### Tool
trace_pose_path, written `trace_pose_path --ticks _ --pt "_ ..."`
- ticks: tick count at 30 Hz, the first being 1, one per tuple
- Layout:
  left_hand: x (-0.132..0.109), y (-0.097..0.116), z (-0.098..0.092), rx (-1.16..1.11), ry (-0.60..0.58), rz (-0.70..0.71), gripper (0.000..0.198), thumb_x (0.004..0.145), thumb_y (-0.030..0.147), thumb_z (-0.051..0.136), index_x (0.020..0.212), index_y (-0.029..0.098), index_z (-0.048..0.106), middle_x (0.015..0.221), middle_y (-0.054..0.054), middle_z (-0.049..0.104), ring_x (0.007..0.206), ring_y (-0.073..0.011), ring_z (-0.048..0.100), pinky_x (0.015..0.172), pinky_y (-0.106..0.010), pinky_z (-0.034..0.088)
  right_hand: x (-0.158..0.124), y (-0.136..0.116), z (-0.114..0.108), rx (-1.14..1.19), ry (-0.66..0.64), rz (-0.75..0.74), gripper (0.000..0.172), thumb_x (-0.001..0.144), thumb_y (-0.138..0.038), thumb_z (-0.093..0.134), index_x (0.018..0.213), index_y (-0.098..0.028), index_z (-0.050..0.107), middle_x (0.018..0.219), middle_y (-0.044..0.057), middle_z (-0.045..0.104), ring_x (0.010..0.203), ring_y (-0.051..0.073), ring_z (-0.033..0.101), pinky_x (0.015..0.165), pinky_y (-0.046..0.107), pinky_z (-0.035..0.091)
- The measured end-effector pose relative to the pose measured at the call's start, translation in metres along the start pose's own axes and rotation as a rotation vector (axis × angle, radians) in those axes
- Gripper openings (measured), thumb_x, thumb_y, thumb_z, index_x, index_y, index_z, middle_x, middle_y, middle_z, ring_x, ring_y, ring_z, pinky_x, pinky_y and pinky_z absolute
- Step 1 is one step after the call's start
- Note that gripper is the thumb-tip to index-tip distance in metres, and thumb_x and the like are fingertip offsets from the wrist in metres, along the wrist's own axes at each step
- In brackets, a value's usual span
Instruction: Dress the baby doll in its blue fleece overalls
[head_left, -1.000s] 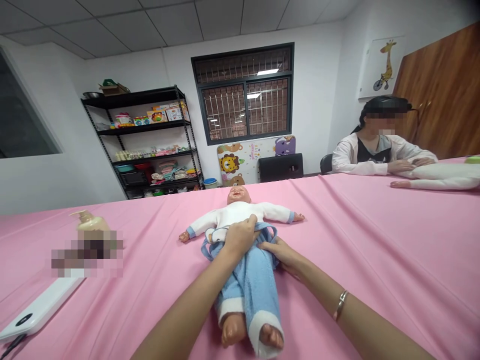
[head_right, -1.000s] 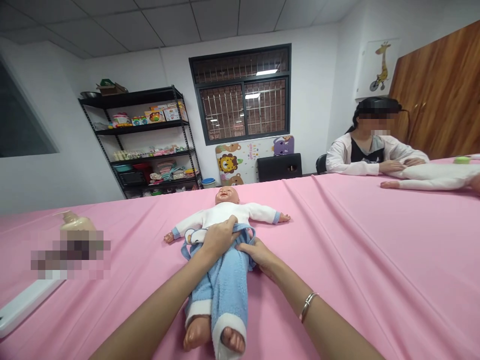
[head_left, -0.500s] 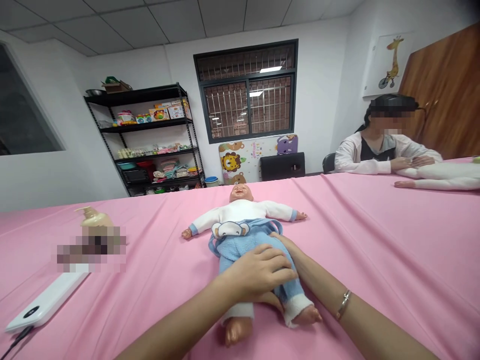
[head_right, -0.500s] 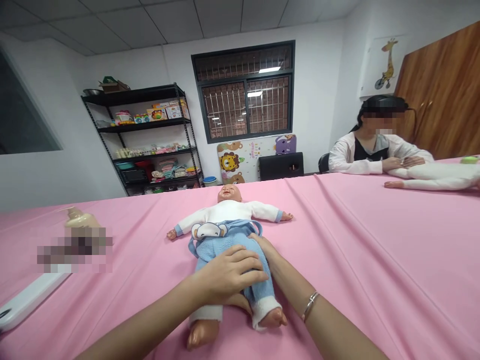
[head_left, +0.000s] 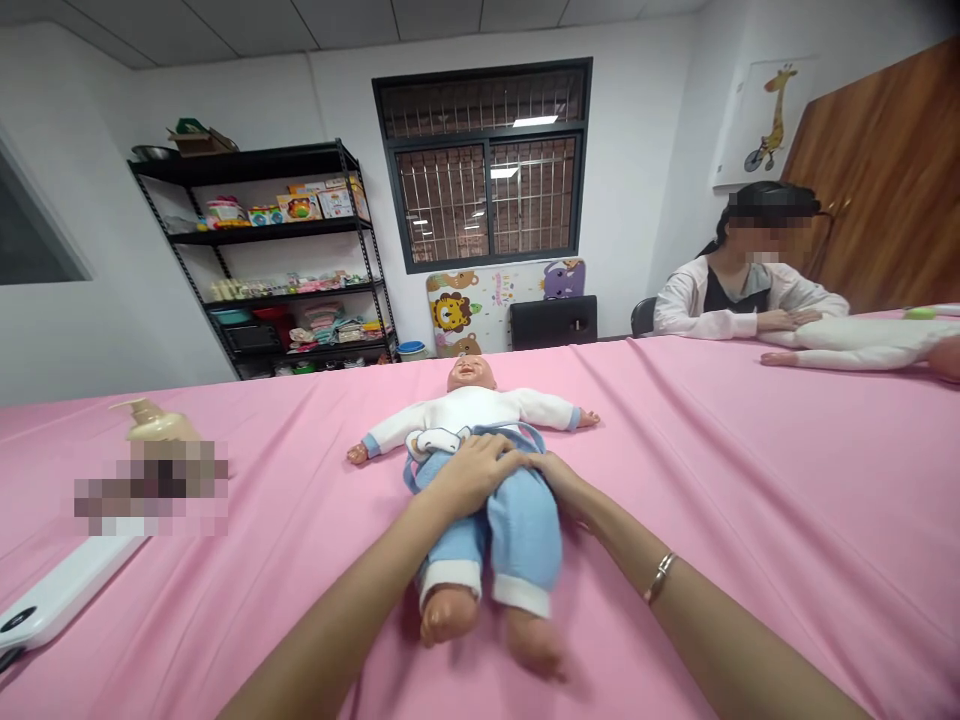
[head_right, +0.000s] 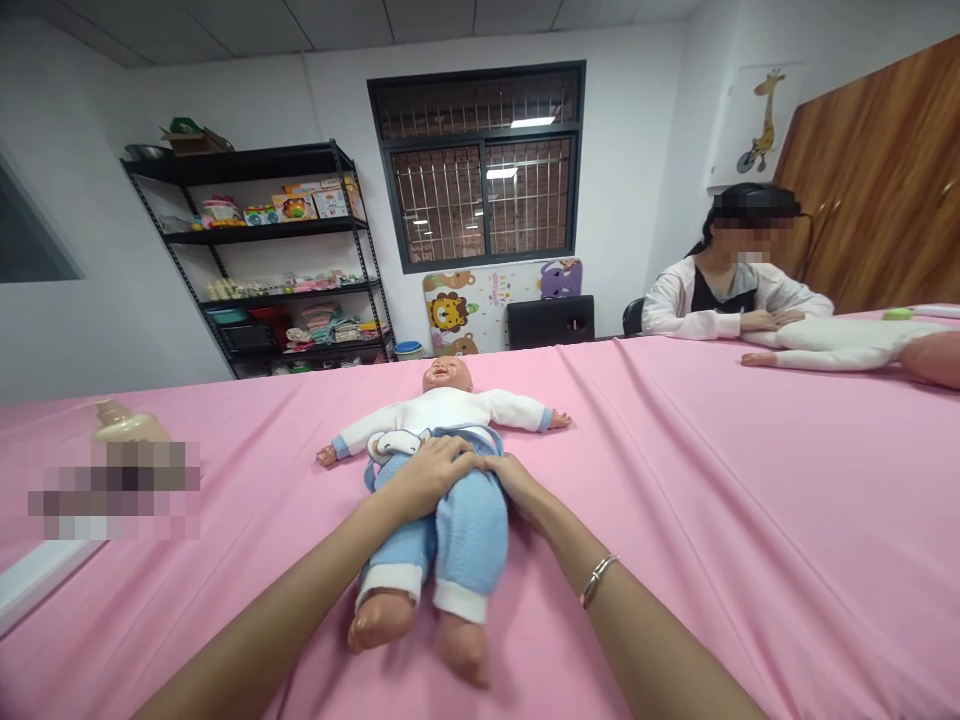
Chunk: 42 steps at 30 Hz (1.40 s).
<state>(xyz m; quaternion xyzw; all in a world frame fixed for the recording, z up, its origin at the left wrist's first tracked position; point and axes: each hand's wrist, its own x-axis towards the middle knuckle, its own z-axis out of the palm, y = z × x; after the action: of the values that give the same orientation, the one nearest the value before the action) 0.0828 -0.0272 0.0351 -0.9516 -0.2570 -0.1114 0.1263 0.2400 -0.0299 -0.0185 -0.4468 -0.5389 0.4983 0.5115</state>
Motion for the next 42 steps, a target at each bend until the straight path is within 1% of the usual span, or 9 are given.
trace_pose_path --ticks 8,11,13,17,24,28,33,39,42 --pt "-0.025 -0.023 -0.023 -0.358 0.136 -0.106 0.06 0.068 0.024 0.063 0.123 0.027 0.041 0.124 -0.005 0.044 0.116 -0.0225 0.038 0.101 -0.038 0.029 0.01 0.0 -0.017 0.163 0.066 0.09 0.034 0.066 -0.034 0.058 0.094 -0.015 0.062 0.091 0.004 0.066 0.08 0.017 0.057 0.069 0.027 0.044" --pt "-0.047 -0.057 -0.02 -0.662 0.385 -0.513 0.05 0.07 0.039 0.061 0.114 0.02 0.05 0.115 -0.009 0.052 0.109 -0.0232 0.048 0.094 -0.039 0.038 0.011 -0.002 -0.015 0.159 0.2 0.088 0.035 0.063 -0.031 0.059 0.093 -0.015 0.063 0.092 0.006 0.066 0.083 0.019 0.058 0.073 0.03 0.045" --pt "-0.06 -0.076 -0.009 -0.858 0.399 -0.764 0.05 0.068 0.046 0.061 0.106 0.015 0.054 0.11 -0.012 0.056 0.101 -0.0244 0.053 0.089 -0.04 0.042 0.009 -0.005 -0.009 0.051 0.23 0.052 0.036 0.061 -0.027 0.059 0.094 -0.015 0.062 0.094 0.005 0.066 0.088 0.021 0.057 0.08 0.032 0.043" --pt "-0.07 -0.081 0.01 -1.193 0.188 -0.692 0.051 0.067 0.046 0.063 0.106 0.014 0.056 0.109 -0.011 0.06 0.099 -0.0252 0.056 0.086 -0.038 0.043 0.003 -0.012 0.002 -0.007 0.07 -0.062 0.047 0.062 -0.02 0.053 0.109 -0.021 0.057 0.112 0.001 0.06 0.101 0.018 0.053 0.09 0.031 0.039" --pt "-0.048 -0.052 0.004 -1.245 0.451 -0.7 0.053 0.07 0.043 0.061 0.113 0.014 0.052 0.117 -0.009 0.056 0.109 -0.0249 0.05 0.093 -0.035 0.039 -0.003 -0.013 -0.007 -0.221 -0.046 0.075 0.008 0.057 -0.019 0.048 0.062 -0.015 0.054 0.055 -0.003 0.052 0.053 0.01 0.044 0.051 0.021 0.033" --pt "-0.047 -0.05 -0.003 -1.271 0.292 -0.595 0.048 0.071 0.042 0.061 0.111 0.015 0.055 0.114 -0.008 0.059 0.105 -0.0242 0.052 0.09 -0.035 0.04 -0.001 -0.014 -0.015 -0.251 -0.171 0.063 0.005 0.052 -0.016 0.044 0.051 -0.016 0.039 0.047 -0.006 0.035 0.045 0.006 0.029 0.044 0.02 0.02" --pt "-0.057 -0.064 -0.007 -1.21 0.298 -0.715 0.047 0.065 0.044 0.065 0.1 0.013 0.057 0.1 -0.007 0.062 0.09 -0.02 0.056 0.076 -0.028 0.042 0.006 -0.012 -0.03 -0.131 0.072 0.019 0.005 0.054 -0.019 0.041 0.051 -0.017 0.037 0.049 -0.005 0.033 0.047 0.007 0.029 0.046 0.021 0.024" --pt "-0.083 -0.081 -0.015 -1.187 -0.119 -0.755 0.039 0.058 0.044 0.069 0.081 0.013 0.063 0.075 -0.003 0.063 0.075 -0.0195 0.057 0.061 -0.025 0.041 0.002 -0.01 -0.024 -0.273 0.005 -0.079 0.015 0.059 -0.017 0.048 0.07 -0.014 0.058 0.072 0.0 0.058 0.069 0.013 0.048 0.062 0.023 0.037" --pt "-0.082 -0.075 -0.012 -1.344 -0.054 -0.712 0.036 0.062 0.041 0.066 0.087 0.015 0.063 0.087 -0.004 0.064 0.087 -0.0209 0.056 0.071 -0.027 0.044 0.0 -0.007 -0.018 -0.179 -0.023 -0.036 0.026 0.063 -0.021 0.05 0.085 -0.015 0.062 0.09 0.002 0.063 0.086 0.018 0.053 0.077 0.028 0.041"
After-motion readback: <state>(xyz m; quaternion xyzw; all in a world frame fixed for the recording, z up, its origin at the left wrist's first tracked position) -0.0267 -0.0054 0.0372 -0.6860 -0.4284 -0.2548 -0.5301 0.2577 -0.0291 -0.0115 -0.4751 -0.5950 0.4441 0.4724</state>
